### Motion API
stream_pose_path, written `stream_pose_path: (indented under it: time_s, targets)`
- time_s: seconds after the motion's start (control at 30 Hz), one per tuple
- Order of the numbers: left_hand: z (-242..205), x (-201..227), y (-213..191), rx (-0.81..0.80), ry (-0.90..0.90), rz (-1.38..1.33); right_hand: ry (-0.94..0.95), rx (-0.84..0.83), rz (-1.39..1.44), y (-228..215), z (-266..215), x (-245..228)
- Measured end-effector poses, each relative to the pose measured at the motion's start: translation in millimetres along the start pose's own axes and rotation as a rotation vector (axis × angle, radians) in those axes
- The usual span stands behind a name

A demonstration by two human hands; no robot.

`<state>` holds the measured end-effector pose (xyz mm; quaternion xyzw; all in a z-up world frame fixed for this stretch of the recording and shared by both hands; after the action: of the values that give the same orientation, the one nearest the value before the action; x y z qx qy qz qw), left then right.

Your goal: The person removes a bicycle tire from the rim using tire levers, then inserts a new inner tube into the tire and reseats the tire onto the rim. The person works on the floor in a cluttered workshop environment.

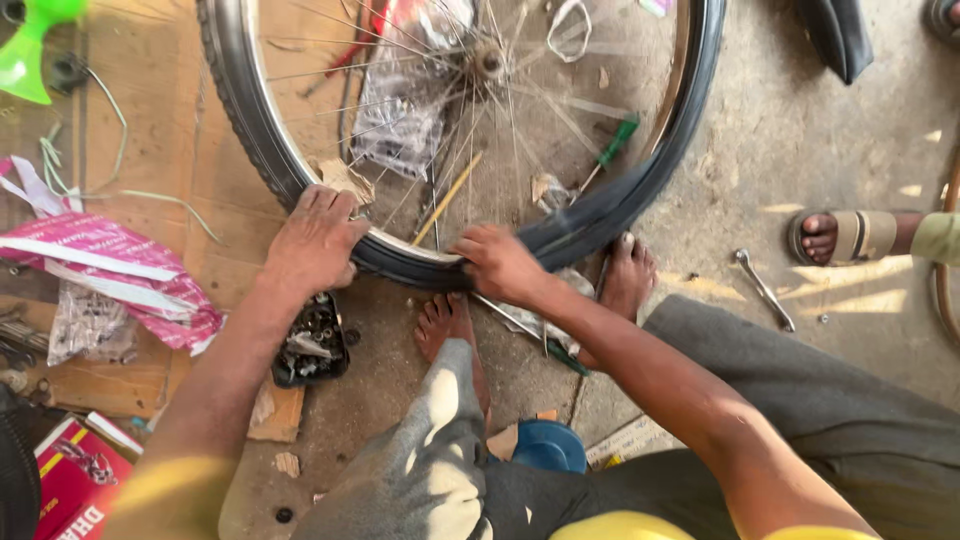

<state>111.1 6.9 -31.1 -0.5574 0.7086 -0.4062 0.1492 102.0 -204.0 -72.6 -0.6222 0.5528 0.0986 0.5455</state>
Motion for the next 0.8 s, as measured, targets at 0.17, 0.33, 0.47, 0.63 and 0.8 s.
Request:
stream_pose_path:
  time_s: [0.17, 0.33, 0.47, 0.63, 0.8]
  targets:
    - [7.4, 77.8, 21.0, 0.151, 0.123, -0.595, 0.053, 0.014, -0.216, -48.8, -21.5, 12.9]
    - [7.3, 104.3, 45.9, 0.453, 0.149, -0.144, 0.044, 0.075, -0.240, -48.5, -2.7, 12.0]
    - [9.9, 91.6, 56.3, 0.539, 0.127, 0.117, 0.069, -0.086, -0.127, -16.1, 6.7, 33.3]
    - [22.2, 120.2, 69.1, 0.673, 0.199, 0.038, -0.167, 0.274, -0.216, -8.1, -29.4, 19.4]
    - [12.6, 112.6, 70.3, 0.653, 0.255, -0.106, -0.327, 0.309, -0.357, 2.5, -74.3, -14.6]
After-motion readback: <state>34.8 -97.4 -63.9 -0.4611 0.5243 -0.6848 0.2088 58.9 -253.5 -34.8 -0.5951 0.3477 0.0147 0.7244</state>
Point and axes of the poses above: each hand's wrist, its own z-axis towards the middle knuckle, its own y-axis out of the palm, x = y × z, the point moved 9 cm from there along z, towards the middle knuckle, and after that the axes turned 1 degree about z, right-handed, at the moved point
